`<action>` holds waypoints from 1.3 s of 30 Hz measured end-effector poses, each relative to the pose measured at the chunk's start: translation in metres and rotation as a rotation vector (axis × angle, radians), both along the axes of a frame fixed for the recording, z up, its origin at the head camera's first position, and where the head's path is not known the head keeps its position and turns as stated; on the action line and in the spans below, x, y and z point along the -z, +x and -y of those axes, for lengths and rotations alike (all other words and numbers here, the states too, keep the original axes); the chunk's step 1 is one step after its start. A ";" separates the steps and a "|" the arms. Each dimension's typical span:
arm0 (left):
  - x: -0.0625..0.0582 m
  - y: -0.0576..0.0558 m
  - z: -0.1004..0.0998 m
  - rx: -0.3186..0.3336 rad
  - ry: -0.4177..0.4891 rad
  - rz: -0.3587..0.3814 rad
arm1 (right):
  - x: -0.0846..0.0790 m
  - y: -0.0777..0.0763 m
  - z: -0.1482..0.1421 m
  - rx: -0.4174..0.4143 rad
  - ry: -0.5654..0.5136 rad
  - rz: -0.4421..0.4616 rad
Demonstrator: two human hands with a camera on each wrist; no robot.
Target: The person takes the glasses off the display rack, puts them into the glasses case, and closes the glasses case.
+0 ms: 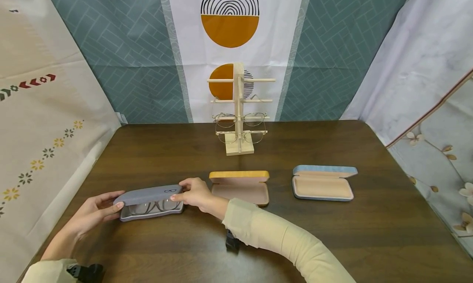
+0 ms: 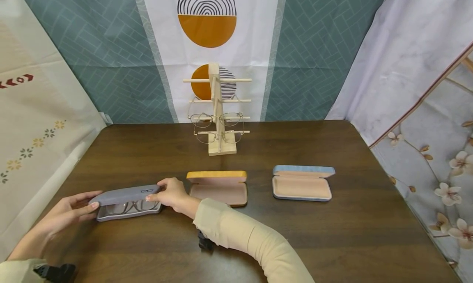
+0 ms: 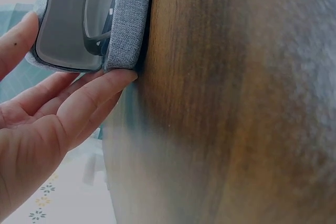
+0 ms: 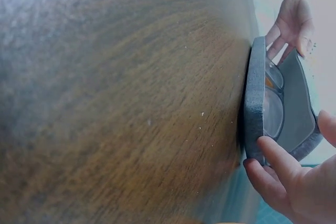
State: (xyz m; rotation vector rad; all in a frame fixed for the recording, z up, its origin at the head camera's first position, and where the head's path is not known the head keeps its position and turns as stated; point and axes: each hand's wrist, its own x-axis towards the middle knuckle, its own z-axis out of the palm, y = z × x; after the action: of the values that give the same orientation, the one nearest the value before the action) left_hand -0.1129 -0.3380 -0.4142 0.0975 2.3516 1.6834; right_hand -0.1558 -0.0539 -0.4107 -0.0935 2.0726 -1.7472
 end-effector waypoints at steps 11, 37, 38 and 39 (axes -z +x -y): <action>-0.001 0.000 0.001 0.009 -0.058 0.002 | -0.002 -0.001 -0.001 -0.006 0.016 0.013; 0.000 0.003 -0.005 0.015 -0.377 -0.071 | 0.004 -0.002 -0.005 -0.068 0.233 -0.135; 0.000 0.003 -0.006 0.015 -0.384 -0.073 | 0.004 -0.002 -0.006 -0.070 0.227 -0.132; -0.001 0.002 -0.006 0.013 -0.385 -0.076 | 0.004 -0.002 -0.007 -0.072 0.221 -0.128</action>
State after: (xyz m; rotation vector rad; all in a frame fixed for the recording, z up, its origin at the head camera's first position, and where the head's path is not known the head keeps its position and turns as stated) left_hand -0.1104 -0.3320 -0.4134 0.1071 2.6754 1.2114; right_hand -0.1574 -0.0474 -0.4147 -0.2156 2.3100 -1.4950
